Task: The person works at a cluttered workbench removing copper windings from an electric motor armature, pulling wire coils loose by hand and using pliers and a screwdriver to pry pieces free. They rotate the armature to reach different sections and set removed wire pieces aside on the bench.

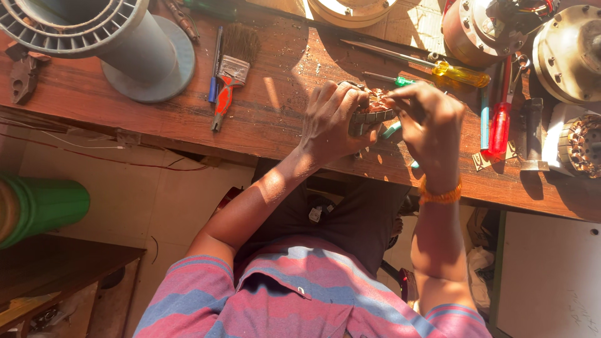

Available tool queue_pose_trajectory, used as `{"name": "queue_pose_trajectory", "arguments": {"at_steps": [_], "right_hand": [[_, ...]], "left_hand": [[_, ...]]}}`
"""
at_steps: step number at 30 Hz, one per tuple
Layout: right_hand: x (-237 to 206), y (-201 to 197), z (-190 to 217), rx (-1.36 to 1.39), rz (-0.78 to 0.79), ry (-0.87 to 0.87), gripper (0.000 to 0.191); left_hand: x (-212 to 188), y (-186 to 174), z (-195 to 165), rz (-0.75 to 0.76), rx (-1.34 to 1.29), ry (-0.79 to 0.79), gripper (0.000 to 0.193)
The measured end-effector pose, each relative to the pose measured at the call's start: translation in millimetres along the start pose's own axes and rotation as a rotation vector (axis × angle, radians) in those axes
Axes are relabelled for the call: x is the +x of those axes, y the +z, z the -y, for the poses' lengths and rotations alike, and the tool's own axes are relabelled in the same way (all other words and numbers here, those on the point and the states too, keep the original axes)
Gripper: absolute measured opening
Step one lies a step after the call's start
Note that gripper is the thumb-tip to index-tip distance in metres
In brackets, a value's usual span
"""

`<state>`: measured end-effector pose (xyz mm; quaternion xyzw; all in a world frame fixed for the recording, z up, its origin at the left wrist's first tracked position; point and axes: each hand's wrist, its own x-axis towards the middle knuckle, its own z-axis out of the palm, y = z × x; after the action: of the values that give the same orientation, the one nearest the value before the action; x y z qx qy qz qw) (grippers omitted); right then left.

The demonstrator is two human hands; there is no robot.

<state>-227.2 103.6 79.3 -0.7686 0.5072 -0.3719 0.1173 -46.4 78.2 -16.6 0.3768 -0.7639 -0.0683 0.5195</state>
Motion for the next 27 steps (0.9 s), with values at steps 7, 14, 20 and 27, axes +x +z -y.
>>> {"name": "queue_pose_trajectory", "arguments": {"at_steps": [7,14,20,27], "right_hand": [[41,17,-23,-0.015,0.043,-0.183,0.016],[49,25,-29,-0.002,-0.01,-0.111,0.019],[27,10,-9,-0.002,0.029,-0.08,0.014],[-21,17,17,0.052,0.061,0.056,0.015]], "left_hand": [[8,-13,-10,0.009,-0.081,-0.089,0.051],[47,3,23,0.401,-0.446,-0.598,0.046],[46,-1,60,0.623,-1.097,-0.393,0.026],[43,-14,70,0.686,-0.856,-0.15,0.022]]}}
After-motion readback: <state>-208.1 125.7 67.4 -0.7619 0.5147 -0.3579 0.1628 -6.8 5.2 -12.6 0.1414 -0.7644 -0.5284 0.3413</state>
